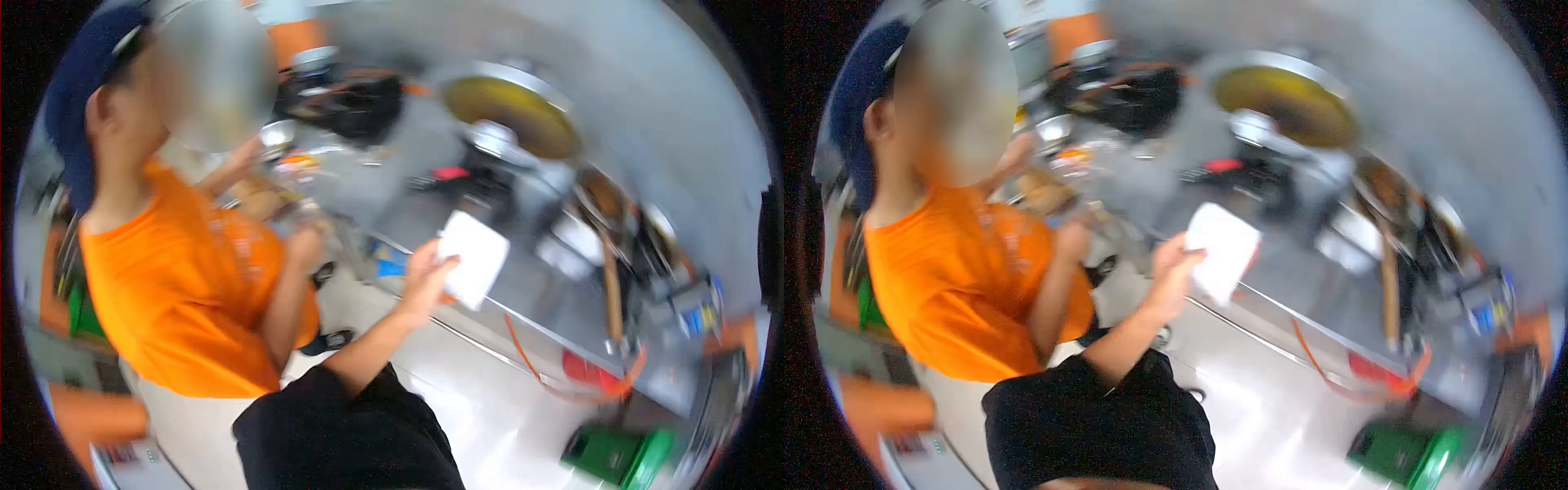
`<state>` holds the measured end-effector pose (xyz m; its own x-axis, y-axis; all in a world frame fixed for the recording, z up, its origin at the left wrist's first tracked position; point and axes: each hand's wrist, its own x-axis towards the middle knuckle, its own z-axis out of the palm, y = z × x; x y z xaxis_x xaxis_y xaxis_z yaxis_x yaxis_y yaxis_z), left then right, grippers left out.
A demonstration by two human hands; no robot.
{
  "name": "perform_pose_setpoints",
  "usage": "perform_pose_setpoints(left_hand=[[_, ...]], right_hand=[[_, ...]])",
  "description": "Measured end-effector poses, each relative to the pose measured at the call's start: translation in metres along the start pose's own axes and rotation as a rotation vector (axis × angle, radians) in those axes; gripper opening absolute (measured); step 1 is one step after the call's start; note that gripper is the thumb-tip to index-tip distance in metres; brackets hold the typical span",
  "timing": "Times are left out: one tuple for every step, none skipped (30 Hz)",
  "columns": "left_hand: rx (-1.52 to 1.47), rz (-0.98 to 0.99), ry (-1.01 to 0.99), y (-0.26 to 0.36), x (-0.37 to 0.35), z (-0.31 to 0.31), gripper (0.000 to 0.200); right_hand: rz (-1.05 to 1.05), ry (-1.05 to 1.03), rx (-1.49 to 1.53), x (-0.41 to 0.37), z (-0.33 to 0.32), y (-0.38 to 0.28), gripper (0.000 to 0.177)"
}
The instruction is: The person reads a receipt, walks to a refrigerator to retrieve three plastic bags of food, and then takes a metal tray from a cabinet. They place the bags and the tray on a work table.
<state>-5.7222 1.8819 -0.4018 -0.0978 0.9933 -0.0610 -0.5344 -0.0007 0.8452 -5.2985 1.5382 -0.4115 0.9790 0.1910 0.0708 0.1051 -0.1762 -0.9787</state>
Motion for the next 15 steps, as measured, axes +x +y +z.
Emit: perform_pose_setpoints(left_hand=[[0.009,0.008,0.028,-0.019,-0.018,0.014,0.030],[0.041,0.042,-0.086,-0.043,-0.033,0.024,0.031],[0.059,-0.026,-0.188,-0.055,-0.055,0.045,0.032],[0.077,-0.069,-0.283,-0.072,-0.072,0.067,0.030],[0.109,-0.149,-0.332,-0.088,-0.092,0.089,0.028],[0.180,-0.190,-0.432,-0.106,-0.112,0.105,0.026],[0.239,-0.209,-0.513,-0.129,-0.131,0.123,0.024],[0.291,-0.256,-0.601,-0.150,-0.148,0.139,0.023],[0.345,-0.287,-0.658,-0.171,-0.166,0.147,0.022],[0.392,-0.347,-0.733,-0.187,-0.185,0.161,0.023],[0.431,-0.389,-0.794,-0.205,-0.200,0.178,0.025],[0.438,-0.394,-0.832,-0.225,-0.213,0.194,0.025],[0.501,-0.440,-0.874,-0.247,-0.227,0.210,0.019],[0.566,-0.501,-0.901,-0.267,-0.239,0.238,0.015],[0.570,-0.511,-0.918,-0.291,-0.251,0.257,0.015]], right_hand=[[0.004,-0.003,0.070,0.010,-0.013,0.003,0.042],[0.010,-0.013,0.144,0.016,-0.018,0.006,0.041],[0.033,-0.052,0.215,0.020,-0.009,0.010,0.040],[0.077,-0.062,0.234,0.017,-0.005,0.017,0.039],[0.145,-0.075,0.214,0.009,-0.008,0.026,0.038],[0.191,-0.344,-0.005,0.007,0.002,0.056,0.055],[0.104,-0.615,0.106,0.004,0.020,0.067,0.063],[0.021,-0.789,0.385,-0.003,0.039,0.050,0.051],[0.395,-0.958,0.396,0.008,0.058,0.080,0.057],[0.703,-1.039,0.339,0.019,0.074,0.095,0.070],[0.770,-1.014,0.563,0.021,0.080,0.114,0.082],[0.852,-0.956,0.719,0.036,0.075,0.120,0.085],[0.889,-0.902,0.796,0.061,0.054,0.109,0.079],[0.844,-0.870,0.822,0.100,0.034,0.105,0.075],[0.788,-0.839,0.852,0.132,0.012,0.111,0.072]])
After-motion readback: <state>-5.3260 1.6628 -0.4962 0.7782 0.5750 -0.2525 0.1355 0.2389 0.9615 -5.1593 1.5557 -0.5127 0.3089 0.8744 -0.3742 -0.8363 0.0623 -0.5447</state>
